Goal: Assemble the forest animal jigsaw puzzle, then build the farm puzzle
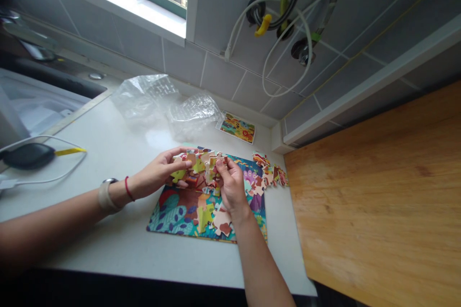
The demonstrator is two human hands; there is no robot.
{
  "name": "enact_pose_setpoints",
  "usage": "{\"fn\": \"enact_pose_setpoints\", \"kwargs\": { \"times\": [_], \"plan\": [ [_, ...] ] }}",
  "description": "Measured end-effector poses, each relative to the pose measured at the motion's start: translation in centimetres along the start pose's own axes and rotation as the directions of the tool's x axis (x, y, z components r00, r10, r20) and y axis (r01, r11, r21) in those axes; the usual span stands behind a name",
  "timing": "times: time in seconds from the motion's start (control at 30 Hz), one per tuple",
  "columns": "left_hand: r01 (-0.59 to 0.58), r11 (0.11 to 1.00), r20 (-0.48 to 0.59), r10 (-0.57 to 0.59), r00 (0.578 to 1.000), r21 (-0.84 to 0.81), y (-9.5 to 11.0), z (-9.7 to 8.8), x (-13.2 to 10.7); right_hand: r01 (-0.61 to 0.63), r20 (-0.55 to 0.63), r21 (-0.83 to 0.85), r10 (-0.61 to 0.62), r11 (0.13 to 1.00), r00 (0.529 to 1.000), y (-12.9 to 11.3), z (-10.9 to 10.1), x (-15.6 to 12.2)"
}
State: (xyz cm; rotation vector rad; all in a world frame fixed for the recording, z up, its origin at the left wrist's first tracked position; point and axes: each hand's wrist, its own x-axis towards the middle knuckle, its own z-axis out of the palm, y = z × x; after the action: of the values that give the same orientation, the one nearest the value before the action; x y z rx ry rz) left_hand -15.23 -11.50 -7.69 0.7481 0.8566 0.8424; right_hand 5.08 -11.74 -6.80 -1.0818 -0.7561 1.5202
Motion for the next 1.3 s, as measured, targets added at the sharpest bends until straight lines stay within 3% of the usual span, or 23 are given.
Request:
{"fn": "enact_pose_setpoints", "kwargs": {
  "times": [0.43, 0.7, 0.9, 1.07, 1.13, 1.3],
  "plan": [
    [-0.006, 1.0, 0.055, 0.006, 0.998, 0.006, -0.2, 0.0, 0.2, -0.003, -0.017, -0.019, 0.003, 1.0, 1.0, 0.5, -0.4, 0.3],
    [-0.007, 1.0, 0.064, 0.006, 0.998, 0.004, -0.2, 0.1, 0.1, 0.043, 0.03, -0.083, -0.041, 0.996, 0.999, 0.7, -0.6, 0.3],
    [-0.004, 1.0, 0.061, 0.004, 0.998, 0.004, -0.1, 0.1, 0.1, 0.11, -0.002, -0.12, -0.111, 0.987, 0.994, 1.3, -1.1, 0.6],
    [-0.009, 0.999, 0.065, 0.007, 0.998, 0.035, 0.0, 0.0, 0.1, 0.05, 0.051, -0.223, -0.039, 0.974, 0.998, 1.6, -1.4, 0.5],
    [-0.046, 0.995, 0.097, 0.037, 0.995, 0.093, -0.1, 0.0, -0.1, 0.046, 0.079, -0.268, -0.026, 0.962, 0.997, 1.6, -1.3, 0.4],
    [-0.319, 0.913, 0.151, 0.288, 0.946, 0.254, -1.2, 0.7, -0.8, 0.194, 0.193, -0.346, -0.133, 0.918, 0.972, 2.1, -0.7, 0.1]
  ]
}}
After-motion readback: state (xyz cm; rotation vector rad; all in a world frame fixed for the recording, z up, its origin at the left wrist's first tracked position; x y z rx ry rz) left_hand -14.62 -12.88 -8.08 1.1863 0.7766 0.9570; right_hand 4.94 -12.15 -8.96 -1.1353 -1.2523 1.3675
